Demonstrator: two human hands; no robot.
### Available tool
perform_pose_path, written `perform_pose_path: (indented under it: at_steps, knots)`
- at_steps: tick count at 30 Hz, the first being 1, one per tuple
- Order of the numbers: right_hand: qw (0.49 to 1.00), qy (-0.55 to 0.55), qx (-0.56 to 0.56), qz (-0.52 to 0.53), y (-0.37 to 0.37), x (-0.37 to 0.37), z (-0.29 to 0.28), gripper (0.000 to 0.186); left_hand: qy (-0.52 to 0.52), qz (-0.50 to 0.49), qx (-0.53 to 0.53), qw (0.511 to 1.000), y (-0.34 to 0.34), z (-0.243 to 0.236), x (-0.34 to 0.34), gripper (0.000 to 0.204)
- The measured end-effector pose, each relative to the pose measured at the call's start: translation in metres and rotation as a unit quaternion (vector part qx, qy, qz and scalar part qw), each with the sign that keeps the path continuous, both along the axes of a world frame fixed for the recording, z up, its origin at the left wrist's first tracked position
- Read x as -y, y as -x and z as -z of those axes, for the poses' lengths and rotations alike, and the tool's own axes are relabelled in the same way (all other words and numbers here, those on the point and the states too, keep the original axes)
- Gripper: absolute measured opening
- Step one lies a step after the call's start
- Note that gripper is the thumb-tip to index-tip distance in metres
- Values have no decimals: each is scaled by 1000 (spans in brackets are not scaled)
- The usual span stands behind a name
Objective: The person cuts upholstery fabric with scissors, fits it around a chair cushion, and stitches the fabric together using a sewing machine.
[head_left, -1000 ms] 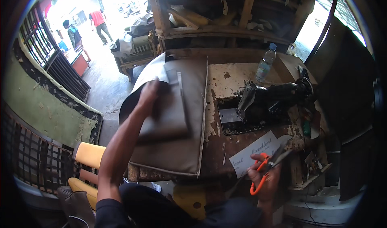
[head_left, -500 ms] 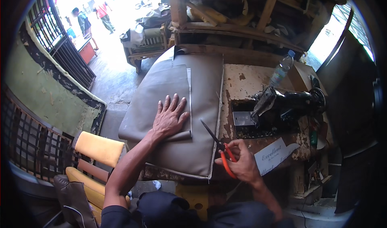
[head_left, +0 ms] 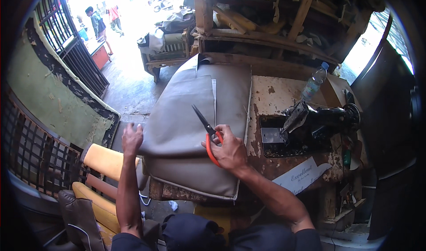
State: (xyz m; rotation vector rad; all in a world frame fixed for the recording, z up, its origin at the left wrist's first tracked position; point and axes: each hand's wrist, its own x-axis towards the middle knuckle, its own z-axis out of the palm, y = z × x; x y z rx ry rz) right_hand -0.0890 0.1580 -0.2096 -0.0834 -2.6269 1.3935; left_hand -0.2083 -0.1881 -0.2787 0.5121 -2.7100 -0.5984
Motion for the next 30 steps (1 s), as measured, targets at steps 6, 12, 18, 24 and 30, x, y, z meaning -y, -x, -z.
perform_pose_path:
  at_steps: [6,12,18,24,30]
  knots:
    - [996,17,60,58,5,-2,14,61,-393,92,11,915,-31,3,-16,31]
    - [992,11,97,84,14,-6,16,64,-397,91,-23,913,-40,-14,-36,26]
    - [989,68,96,90,21,-15,34,60,-416,99,-60,902,-56,-19,-54,25]
    - [987,153,13,57,20,-42,28,49,-499,162,-28,851,-82,-46,-70,24]
    - [973,230,21,20,-36,-89,27,51,-466,174,27,867,-127,-40,-82,31]
